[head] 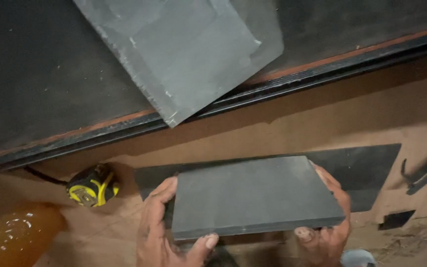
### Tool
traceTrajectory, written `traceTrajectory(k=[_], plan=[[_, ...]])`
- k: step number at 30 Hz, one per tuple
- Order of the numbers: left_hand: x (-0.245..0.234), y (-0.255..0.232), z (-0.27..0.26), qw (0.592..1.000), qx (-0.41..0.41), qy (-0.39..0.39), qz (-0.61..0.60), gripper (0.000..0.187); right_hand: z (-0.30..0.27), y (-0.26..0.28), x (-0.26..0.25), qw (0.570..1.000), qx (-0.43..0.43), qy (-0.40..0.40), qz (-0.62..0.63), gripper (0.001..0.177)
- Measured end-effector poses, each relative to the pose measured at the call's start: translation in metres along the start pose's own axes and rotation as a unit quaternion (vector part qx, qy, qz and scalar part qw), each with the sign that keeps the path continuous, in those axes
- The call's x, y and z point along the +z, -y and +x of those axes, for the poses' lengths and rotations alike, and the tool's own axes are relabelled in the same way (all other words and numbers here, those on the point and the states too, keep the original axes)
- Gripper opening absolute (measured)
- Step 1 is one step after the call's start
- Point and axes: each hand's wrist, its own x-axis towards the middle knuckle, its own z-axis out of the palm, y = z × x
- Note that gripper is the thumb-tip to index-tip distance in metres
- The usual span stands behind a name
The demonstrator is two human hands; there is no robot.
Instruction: The person cuts a rectangular piece of dark gray foam using a red utility knife on a cardboard surface. They trim edges and separate sections, then place a cut piece into a black storage case before continuing to cut additional foam pieces.
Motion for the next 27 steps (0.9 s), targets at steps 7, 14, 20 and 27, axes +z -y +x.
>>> traceTrajectory(k=[7, 14, 20, 27], plan=[[0.002, -0.006, -0.001, 1.000, 0.004, -0.023, -0.007, 0.083, 0.001, 0.005, 0.004, 1.000, 0.003, -0.014, 0.000, 0.080], [0.001, -0.002, 0.000, 1.000, -0.002, -0.006, 0.017, 0.085, -0.001, 0.000, 0.001, 1.000, -0.007, -0.007, 0.007, 0.076], [-0.002, -0.007, 0.002, 0.998, -0.046, 0.010, 0.037, 0.087, -0.001, -0.002, -0.004, 0.999, -0.023, 0.005, -0.043, 0.078], [-0.004, 0.009, 0.005, 0.998, 0.024, 0.039, 0.052, 0.085, 0.003, 0.000, -0.003, 0.999, -0.007, 0.019, -0.027, 0.079]])
